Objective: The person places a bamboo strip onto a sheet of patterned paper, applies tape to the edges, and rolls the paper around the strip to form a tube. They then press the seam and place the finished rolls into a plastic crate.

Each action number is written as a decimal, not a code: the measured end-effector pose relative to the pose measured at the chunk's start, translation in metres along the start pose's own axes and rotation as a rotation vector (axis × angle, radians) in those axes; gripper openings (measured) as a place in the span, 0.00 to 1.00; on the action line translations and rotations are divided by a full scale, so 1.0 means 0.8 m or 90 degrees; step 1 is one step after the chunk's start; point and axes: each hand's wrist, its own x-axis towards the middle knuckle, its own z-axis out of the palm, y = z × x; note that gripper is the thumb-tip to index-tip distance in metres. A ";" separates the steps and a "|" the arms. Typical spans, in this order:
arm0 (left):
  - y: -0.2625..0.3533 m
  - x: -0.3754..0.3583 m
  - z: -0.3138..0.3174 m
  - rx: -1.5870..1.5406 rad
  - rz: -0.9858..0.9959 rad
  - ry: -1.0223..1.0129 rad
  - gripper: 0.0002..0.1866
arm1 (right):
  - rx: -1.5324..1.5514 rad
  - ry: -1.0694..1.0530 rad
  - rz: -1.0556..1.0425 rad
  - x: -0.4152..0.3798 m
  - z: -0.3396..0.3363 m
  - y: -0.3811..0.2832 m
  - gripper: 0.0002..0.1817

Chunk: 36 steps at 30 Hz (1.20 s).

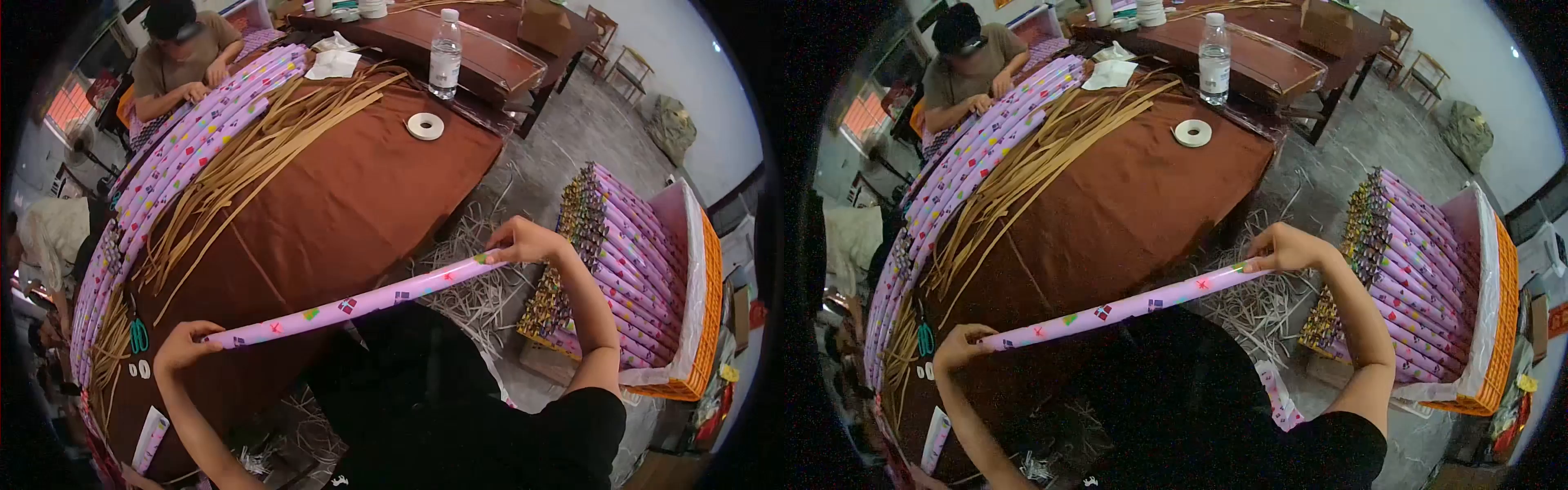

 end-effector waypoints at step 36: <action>-0.018 0.217 0.045 0.185 0.273 0.597 0.18 | 1.306 1.013 -0.288 -0.069 0.041 0.205 0.14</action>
